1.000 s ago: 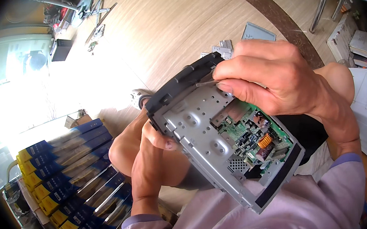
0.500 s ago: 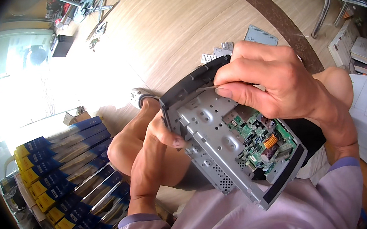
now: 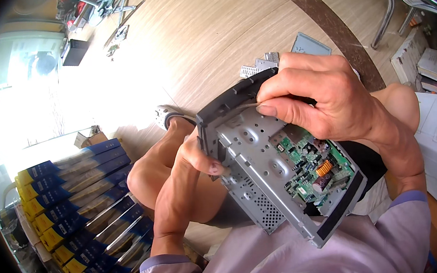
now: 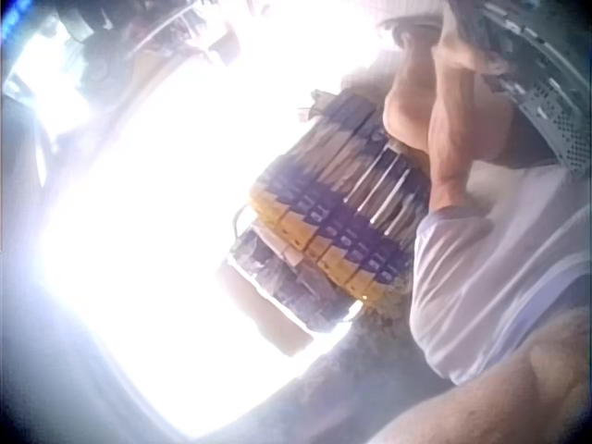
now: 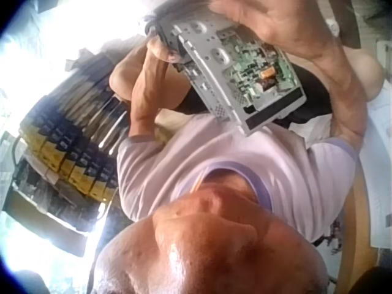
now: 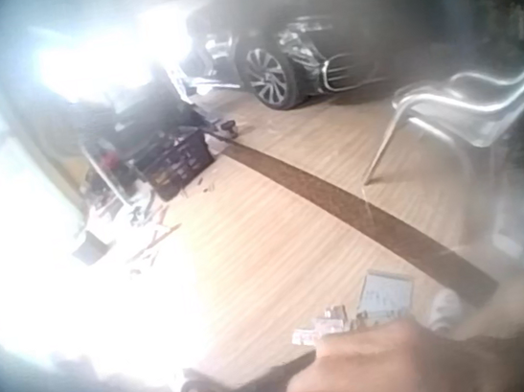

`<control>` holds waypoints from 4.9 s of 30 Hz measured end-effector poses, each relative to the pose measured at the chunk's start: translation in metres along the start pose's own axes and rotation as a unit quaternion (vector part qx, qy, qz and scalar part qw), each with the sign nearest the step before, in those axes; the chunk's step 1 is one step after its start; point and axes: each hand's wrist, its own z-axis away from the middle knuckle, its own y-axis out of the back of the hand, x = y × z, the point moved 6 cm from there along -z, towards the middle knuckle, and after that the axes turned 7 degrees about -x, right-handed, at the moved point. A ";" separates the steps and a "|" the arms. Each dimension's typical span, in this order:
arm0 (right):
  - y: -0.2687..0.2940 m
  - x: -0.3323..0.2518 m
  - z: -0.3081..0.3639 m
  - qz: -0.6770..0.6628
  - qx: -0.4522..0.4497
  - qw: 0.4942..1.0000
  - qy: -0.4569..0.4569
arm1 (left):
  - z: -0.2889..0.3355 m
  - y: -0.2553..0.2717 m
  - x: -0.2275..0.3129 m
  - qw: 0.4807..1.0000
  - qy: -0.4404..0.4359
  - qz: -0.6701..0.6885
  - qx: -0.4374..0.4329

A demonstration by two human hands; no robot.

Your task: The person disassembles a car stereo by using a small screwdriver to pry and unscrew various components of the metal casing and internal circuit boards.

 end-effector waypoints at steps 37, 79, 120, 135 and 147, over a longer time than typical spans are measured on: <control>-0.009 -0.014 0.007 0.070 -0.055 0.996 -0.011 | -0.001 -0.012 -0.021 0.976 0.167 0.079 0.118; -0.011 -0.009 0.019 0.047 0.019 0.999 -0.020 | 0.016 -0.002 -0.021 0.992 0.084 0.053 0.079; -0.016 0.018 0.029 0.015 -0.053 0.994 -0.098 | 0.009 -0.009 -0.040 0.934 0.277 0.076 0.210; 0.000 0.005 0.045 0.061 -0.172 0.982 -0.054 | 0.047 -0.057 -0.011 0.923 0.300 0.083 0.228; -0.018 0.000 0.071 0.074 -0.288 0.950 -0.092 | 0.039 -0.067 0.004 0.903 0.264 0.015 0.340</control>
